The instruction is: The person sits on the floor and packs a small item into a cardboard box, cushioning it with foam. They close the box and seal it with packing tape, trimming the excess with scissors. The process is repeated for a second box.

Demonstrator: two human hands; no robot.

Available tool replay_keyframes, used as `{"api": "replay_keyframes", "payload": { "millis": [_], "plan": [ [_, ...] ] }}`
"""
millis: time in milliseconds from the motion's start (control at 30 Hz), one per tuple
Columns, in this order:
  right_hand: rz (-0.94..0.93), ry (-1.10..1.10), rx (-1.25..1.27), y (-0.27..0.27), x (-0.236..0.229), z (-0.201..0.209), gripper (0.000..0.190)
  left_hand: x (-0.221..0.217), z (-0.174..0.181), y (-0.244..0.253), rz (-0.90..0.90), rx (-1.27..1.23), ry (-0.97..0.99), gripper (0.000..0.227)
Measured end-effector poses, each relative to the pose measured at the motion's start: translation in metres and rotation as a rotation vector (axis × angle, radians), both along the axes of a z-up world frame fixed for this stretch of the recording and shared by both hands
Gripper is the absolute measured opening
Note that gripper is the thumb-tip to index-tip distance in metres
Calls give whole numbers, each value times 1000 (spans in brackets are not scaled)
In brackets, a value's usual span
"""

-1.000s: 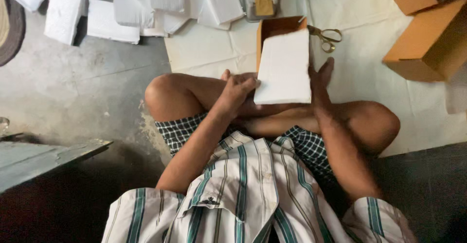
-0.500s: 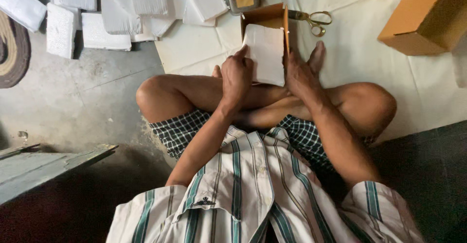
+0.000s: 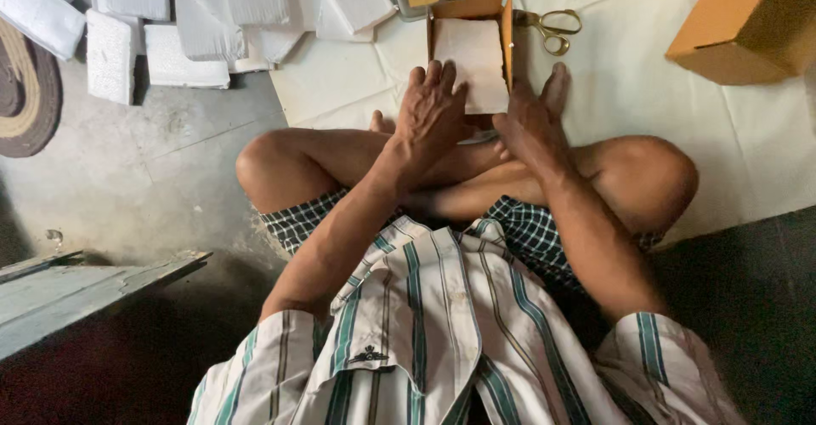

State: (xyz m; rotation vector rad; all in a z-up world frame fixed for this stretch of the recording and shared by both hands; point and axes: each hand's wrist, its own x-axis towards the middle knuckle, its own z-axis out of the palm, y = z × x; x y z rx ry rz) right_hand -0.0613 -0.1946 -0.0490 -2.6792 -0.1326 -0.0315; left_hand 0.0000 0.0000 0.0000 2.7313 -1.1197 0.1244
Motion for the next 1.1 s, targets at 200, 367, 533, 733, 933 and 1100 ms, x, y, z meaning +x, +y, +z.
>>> {"api": "replay_keyframes", "payload": {
  "millis": [200,367,533,733,933,1100],
  "plan": [
    [-14,119,14,-1,4,-12,70,8,-38,-12,-156,455,-1,18],
    [-43,190,40,-9,4,-20,75,25,-67,-26,-147,704,212,19],
    [69,280,69,-3,7,-17,74,54,-106,-37,-25,423,199,56],
    [19,280,22,-7,2,-23,61,45,-133,-62,-37,676,352,80],
    [61,315,-6,-10,15,-10,49,53,-97,-91,-38,764,456,62],
    [37,262,-36,-3,7,-7,40,40,-116,-60,-95,680,350,105]
  ]
}}
